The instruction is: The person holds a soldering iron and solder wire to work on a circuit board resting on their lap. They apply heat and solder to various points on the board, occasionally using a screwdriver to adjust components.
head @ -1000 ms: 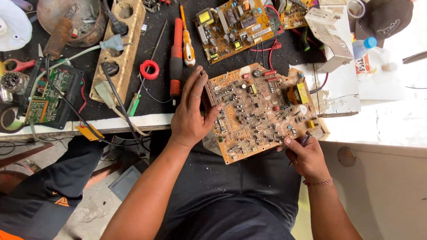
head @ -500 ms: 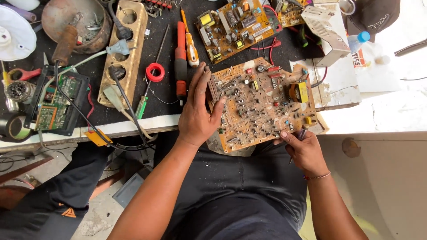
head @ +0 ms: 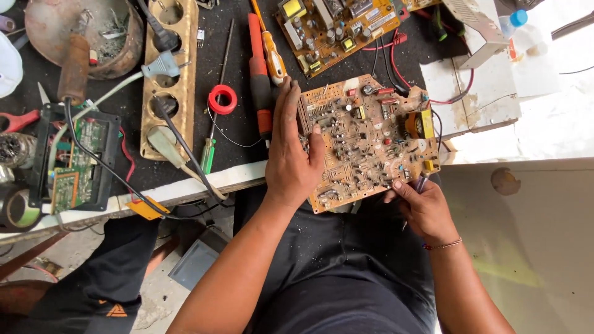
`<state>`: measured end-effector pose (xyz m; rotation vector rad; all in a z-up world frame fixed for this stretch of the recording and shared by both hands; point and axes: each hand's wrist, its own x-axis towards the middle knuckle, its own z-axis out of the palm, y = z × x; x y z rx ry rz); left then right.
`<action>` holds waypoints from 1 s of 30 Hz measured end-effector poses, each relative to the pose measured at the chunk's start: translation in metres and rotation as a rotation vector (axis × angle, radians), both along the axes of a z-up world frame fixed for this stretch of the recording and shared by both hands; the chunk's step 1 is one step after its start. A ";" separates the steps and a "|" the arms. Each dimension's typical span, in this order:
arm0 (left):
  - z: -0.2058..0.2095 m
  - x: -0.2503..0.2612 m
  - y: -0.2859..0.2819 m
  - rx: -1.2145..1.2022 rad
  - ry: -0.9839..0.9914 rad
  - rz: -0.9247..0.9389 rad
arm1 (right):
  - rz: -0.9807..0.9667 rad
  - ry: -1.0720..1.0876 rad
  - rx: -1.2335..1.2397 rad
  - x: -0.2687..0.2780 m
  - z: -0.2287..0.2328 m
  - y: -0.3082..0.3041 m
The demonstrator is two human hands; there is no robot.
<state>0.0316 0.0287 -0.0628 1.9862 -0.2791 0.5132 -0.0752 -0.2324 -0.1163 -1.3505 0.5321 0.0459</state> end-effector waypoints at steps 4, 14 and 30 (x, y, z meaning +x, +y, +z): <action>-0.001 0.002 0.002 -0.011 -0.023 -0.031 | -0.035 0.029 0.023 0.000 0.006 0.004; 0.001 0.001 0.003 -0.041 -0.046 -0.013 | -0.002 0.093 0.036 -0.002 0.001 -0.007; -0.026 -0.008 -0.001 0.034 -0.062 0.029 | 0.377 0.279 -0.191 -0.022 0.023 -0.053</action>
